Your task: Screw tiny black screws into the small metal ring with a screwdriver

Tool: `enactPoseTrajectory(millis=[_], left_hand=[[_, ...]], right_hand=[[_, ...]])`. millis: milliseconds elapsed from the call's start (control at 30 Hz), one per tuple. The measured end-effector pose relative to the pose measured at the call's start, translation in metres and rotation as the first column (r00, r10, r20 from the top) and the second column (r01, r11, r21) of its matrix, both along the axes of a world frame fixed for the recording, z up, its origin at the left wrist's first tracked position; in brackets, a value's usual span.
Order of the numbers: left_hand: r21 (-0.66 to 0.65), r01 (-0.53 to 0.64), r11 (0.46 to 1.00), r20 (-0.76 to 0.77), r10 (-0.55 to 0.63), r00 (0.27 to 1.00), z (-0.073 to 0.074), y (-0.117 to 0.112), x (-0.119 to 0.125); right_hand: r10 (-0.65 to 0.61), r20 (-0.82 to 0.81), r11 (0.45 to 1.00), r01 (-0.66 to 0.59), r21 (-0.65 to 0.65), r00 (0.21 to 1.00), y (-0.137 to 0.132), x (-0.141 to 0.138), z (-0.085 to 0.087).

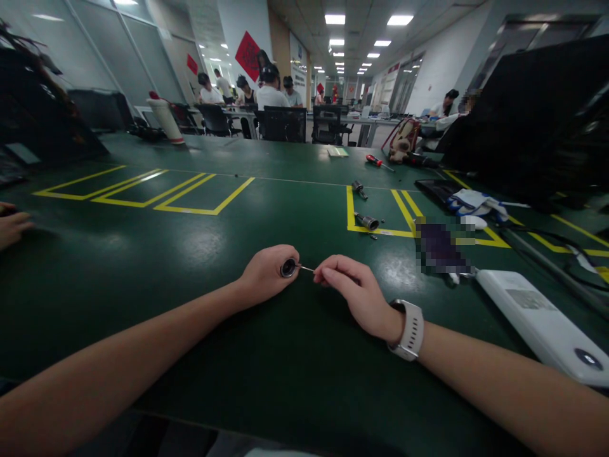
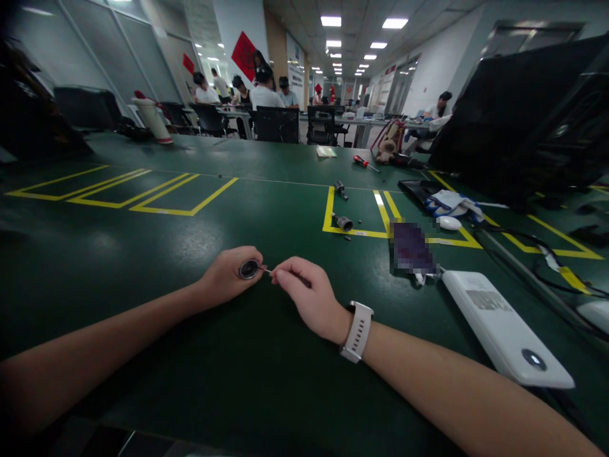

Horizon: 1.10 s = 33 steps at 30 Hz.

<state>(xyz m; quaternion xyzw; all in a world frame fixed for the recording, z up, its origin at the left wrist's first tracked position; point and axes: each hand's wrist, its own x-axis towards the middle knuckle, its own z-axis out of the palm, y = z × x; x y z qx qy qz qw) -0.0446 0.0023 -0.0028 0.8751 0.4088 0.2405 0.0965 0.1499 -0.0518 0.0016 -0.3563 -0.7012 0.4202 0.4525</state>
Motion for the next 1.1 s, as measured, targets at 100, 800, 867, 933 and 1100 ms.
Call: enactPoseTrajectory(millis=[100, 800, 867, 933, 1100], left_hand=[[0.014, 0.003, 1.0, -0.041, -0.002, 0.999, 0.0, -0.002, 0.001], [0.117, 0.134, 0.984, -0.165, -0.114, 0.98, 0.0, -0.006, 0.001], [0.152, 0.178, 0.972, -0.275, -0.131, 0.952, 0.002, -0.01, 0.003], [0.178, 0.218, 0.96, -0.35, -0.145, 0.925, 0.004, -0.015, 0.005], [0.169, 0.274, 0.947, -0.332, -0.207, 0.92, 0.004, -0.023, 0.007]], right_hand=[[-0.062, 0.221, 0.96, -0.003, 0.28, 0.973, -0.013, -0.005, 0.006], [-0.06, 0.202, 0.98, 0.019, 0.2, 0.978, -0.014, -0.003, 0.015], [-0.052, 0.278, 0.965, -0.023, 0.262, 0.959, -0.017, -0.003, 0.021], [-0.025, 0.236, 0.983, -0.018, 0.181, 0.972, -0.015, -0.002, 0.023], [-0.008, -0.2, 0.968, -0.043, -0.249, 0.98, 0.0, 0.002, 0.009]])
